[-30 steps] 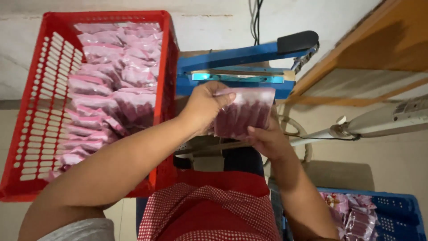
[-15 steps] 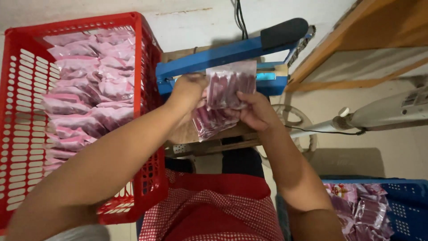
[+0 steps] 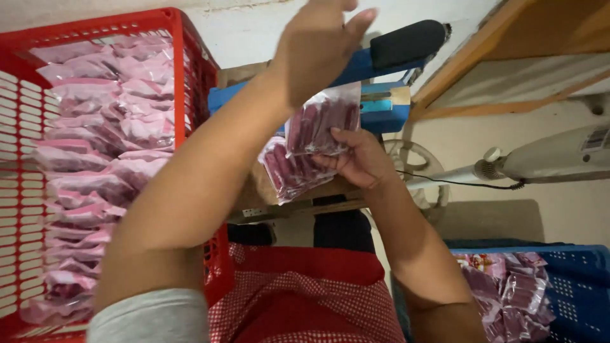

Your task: The person picks up pink plastic pouches containing meat slices from a red crate, places the open end of each pouch into a heat-sealing machine to seal it, and then places the sealed pouches into a blue crate.

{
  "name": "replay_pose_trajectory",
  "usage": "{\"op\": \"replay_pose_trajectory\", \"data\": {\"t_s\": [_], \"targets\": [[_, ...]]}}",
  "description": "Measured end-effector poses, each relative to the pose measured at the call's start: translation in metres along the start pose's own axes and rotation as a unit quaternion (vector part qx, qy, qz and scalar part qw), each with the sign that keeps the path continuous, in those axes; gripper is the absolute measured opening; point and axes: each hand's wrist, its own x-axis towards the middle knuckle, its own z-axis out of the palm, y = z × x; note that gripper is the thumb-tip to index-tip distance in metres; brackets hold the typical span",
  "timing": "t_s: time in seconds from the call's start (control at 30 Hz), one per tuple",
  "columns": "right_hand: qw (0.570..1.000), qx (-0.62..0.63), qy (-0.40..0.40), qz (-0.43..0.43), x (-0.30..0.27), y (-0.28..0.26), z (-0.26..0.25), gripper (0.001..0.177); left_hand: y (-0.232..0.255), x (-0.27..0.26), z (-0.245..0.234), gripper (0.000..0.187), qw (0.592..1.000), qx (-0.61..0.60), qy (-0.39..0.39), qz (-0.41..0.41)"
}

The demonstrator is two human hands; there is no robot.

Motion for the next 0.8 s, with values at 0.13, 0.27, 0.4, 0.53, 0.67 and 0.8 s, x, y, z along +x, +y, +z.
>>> {"op": "replay_pose_trajectory", "data": {"t_s": [0.13,0.27,0.4,0.53,0.67,0.8], "targets": [[0.999,0.019,-0.035,-0.001,0.002,0.003,-0.004,0.047,0.029,0.013,0.033,0.056,0.925,-0.206,-0.045,-0.316],[1.0,0.019,0.007,0.017,0.005,0.008,-0.011,0.035,0.037,-0.002,0.049,0.028,0.947,-0.119,-0.258,-0.153],[1.0,0.022,0.008,0.007,0.003,0.008,-0.015,0.027,0.043,0.006,0.04,0.047,0.848,-0.232,-0.322,-0.352],[0.998,0.029,-0.048,0.034,-0.001,0.001,-0.018,0.038,0.042,0.013,0.033,0.046,0.799,-0.252,-0.382,-0.39],[0.998,0.024,-0.051,0.03,-0.006,0.001,-0.029,0.027,0.043,0.006,0.042,0.046,0.819,-0.235,-0.383,-0.356],[0.998,0.009,-0.06,0.022,-0.005,0.002,-0.03,0.026,0.044,0.002,0.046,0.046,0.816,-0.242,-0.369,-0.373]]}}
